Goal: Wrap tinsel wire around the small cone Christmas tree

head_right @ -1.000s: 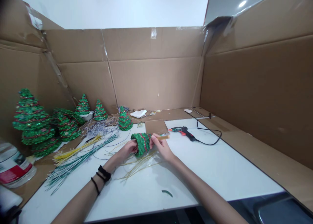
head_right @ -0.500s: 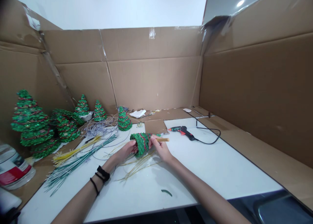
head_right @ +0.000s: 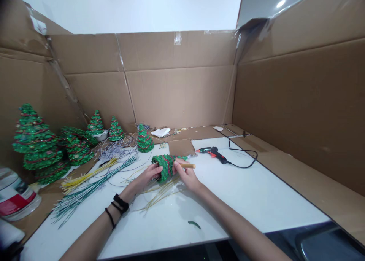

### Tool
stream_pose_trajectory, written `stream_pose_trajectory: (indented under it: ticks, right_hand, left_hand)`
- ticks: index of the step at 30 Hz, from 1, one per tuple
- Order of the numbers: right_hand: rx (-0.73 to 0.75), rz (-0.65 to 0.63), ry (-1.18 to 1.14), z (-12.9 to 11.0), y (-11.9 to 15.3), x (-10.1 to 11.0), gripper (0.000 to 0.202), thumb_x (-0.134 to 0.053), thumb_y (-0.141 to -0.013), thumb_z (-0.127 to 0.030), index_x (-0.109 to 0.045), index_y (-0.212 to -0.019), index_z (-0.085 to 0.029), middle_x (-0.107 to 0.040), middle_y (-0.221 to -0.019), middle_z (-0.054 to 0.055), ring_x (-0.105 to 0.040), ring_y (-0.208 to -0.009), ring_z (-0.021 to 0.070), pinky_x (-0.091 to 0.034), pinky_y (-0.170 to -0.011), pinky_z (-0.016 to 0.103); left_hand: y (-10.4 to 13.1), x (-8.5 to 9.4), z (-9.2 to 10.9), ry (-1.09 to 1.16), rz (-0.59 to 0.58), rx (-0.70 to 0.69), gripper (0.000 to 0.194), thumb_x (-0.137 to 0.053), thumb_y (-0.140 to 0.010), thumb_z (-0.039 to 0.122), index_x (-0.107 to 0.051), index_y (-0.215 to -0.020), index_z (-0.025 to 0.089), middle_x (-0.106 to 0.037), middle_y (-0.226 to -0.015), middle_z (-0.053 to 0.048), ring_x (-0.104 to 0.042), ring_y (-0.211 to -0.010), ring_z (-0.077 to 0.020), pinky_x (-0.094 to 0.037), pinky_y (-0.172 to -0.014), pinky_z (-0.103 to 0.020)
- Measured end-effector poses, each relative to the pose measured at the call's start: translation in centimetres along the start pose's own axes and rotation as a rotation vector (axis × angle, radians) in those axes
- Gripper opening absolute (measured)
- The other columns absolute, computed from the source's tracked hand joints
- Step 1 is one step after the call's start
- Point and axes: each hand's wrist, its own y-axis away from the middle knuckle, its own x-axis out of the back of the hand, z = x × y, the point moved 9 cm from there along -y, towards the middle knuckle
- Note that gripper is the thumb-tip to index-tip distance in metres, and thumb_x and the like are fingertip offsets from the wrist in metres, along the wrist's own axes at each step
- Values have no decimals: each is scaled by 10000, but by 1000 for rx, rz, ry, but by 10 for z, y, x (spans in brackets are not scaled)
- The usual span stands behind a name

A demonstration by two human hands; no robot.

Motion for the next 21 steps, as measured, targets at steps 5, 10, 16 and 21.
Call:
stream_pose_trajectory:
  ticks: [5,10,16,21]
  right_hand:
    - [18,-5,26,-3,1,-1,449,-352,-910,-483,-513,-587,-216,-513,-597,17,-475,-626,171,-409,-780,339]
    - [-108,86,-172,13,0,4,425,-368,-909,-478,-510,-609,-212,-531,-579,5,-505,-629,167,-412,-751,318]
    - [-174,127,-327,21,-2,7,433,-370,-911,-472,-517,-601,-208,-565,-546,11,-532,-611,167,-419,-736,320]
    - [-187,137,-367,23,-4,8,445,-380,-902,-490,-523,-594,-204,-574,-517,7,-543,-582,156,-417,-732,306]
  left_hand:
    - [-1,-2,1,60,8,-1,476,-643,-725,467,-613,-1033,106,-614,-763,-55,-547,-725,-149,-395,-679,-249]
    - [-3,0,-1,40,23,-2,438,-638,-726,463,-615,-969,99,-560,-675,-20,-491,-632,-120,-363,-626,-245]
    - [-5,4,-3,67,11,-6,314,-619,-703,411,-600,-804,114,-480,-626,13,-369,-548,-84,-277,-544,-235]
    - [-8,7,-7,84,55,28,200,-596,-633,319,-572,-676,125,-431,-555,32,-330,-504,-74,-234,-501,-223]
